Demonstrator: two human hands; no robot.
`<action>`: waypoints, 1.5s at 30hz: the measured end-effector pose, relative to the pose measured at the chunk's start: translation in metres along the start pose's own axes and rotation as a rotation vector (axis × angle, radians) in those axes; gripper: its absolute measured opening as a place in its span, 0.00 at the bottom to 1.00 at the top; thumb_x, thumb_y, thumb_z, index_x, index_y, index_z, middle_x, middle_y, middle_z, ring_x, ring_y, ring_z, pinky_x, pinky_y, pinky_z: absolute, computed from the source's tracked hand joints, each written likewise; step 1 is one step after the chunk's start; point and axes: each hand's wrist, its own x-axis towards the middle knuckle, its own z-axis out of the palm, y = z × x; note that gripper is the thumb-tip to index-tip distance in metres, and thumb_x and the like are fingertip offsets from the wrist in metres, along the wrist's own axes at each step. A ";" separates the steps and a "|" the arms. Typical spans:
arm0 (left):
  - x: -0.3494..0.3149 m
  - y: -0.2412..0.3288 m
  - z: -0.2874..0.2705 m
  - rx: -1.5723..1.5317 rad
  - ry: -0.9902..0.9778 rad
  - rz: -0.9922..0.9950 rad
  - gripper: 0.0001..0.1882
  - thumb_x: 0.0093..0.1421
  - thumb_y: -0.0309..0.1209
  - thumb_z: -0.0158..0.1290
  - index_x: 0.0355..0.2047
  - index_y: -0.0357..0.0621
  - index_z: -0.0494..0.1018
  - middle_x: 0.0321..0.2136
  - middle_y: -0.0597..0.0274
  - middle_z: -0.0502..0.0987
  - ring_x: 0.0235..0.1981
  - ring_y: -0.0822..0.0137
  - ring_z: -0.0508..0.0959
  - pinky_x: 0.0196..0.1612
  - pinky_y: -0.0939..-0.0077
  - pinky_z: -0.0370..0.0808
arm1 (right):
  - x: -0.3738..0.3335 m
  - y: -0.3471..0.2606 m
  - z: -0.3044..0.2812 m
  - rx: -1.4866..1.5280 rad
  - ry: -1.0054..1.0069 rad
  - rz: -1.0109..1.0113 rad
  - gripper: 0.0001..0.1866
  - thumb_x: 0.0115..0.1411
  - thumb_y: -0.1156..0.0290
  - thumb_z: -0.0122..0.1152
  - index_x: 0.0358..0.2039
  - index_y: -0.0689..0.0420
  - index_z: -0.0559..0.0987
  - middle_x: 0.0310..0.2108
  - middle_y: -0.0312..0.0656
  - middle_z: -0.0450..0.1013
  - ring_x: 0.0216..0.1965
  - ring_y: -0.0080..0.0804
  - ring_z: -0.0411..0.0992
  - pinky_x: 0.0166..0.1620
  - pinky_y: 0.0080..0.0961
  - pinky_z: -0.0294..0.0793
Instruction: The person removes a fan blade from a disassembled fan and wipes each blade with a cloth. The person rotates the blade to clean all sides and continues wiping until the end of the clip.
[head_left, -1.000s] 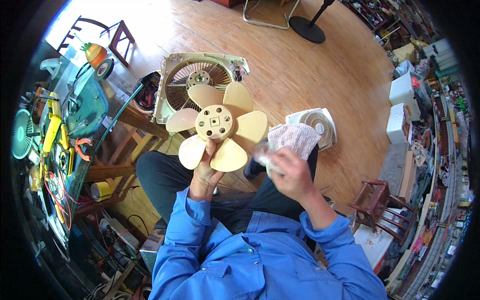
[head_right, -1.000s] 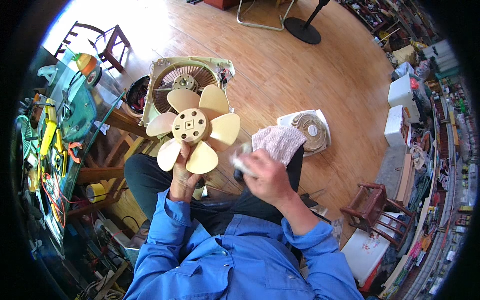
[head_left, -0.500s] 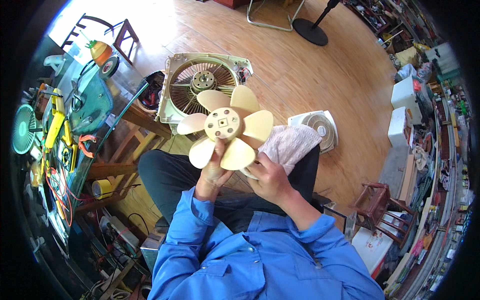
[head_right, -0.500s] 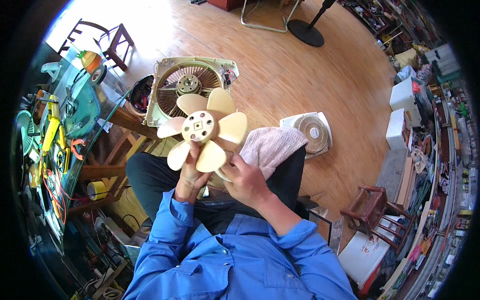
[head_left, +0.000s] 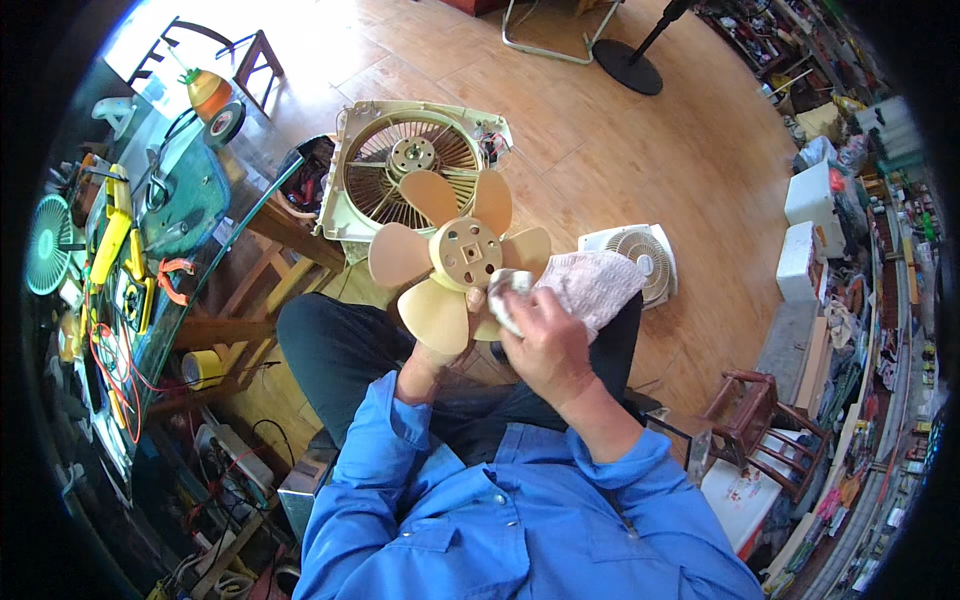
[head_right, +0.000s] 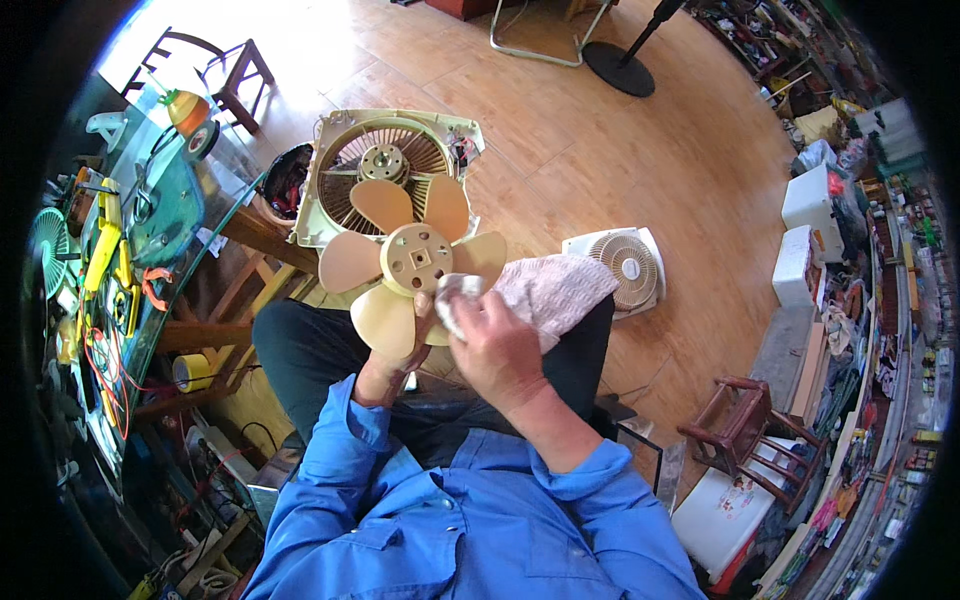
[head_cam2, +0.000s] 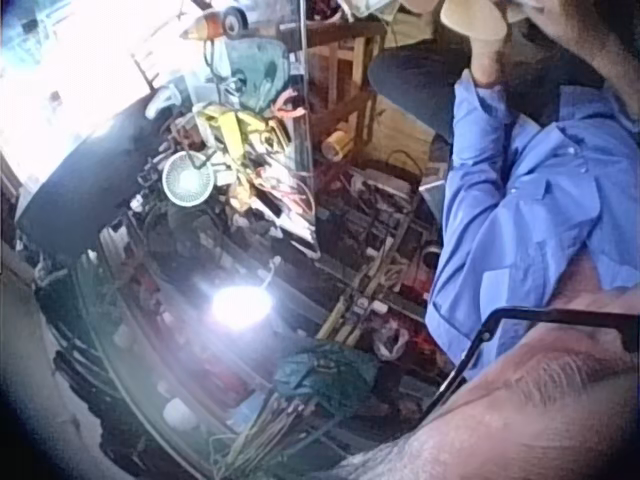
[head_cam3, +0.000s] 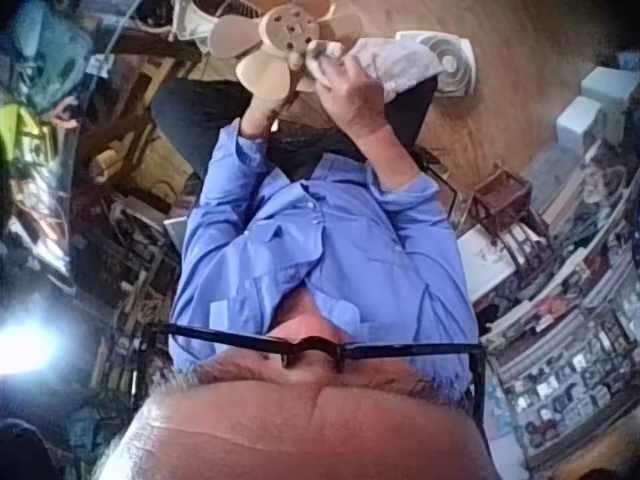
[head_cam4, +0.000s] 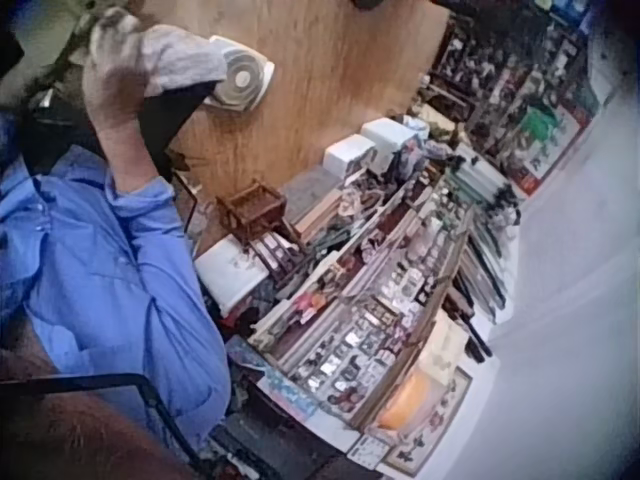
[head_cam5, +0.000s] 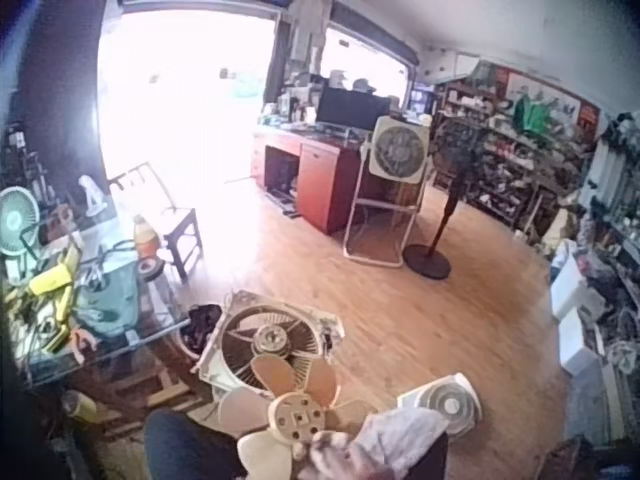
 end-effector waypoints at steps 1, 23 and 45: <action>0.000 0.000 -0.001 0.012 0.032 0.031 0.31 0.78 0.50 0.57 0.72 0.47 0.67 0.61 0.60 0.78 0.60 0.63 0.80 0.59 0.61 0.82 | 0.000 0.013 0.000 -0.040 -0.025 0.083 0.21 0.60 0.70 0.71 0.54 0.59 0.86 0.40 0.51 0.78 0.39 0.55 0.81 0.40 0.51 0.83; 0.024 0.010 -0.013 -0.278 0.164 0.067 0.30 0.78 0.45 0.59 0.72 0.47 0.66 0.63 0.60 0.77 0.62 0.62 0.79 0.64 0.55 0.81 | -0.029 -0.005 0.014 0.058 0.098 -0.051 0.09 0.62 0.67 0.73 0.36 0.57 0.83 0.34 0.50 0.76 0.34 0.54 0.81 0.35 0.50 0.80; 0.012 0.029 0.001 -0.020 0.124 -0.048 0.25 0.81 0.49 0.53 0.63 0.42 0.74 0.50 0.58 0.85 0.50 0.66 0.85 0.51 0.64 0.85 | 0.016 0.000 0.006 0.294 0.035 -0.257 0.17 0.58 0.78 0.68 0.49 0.62 0.86 0.41 0.49 0.77 0.41 0.49 0.81 0.42 0.43 0.83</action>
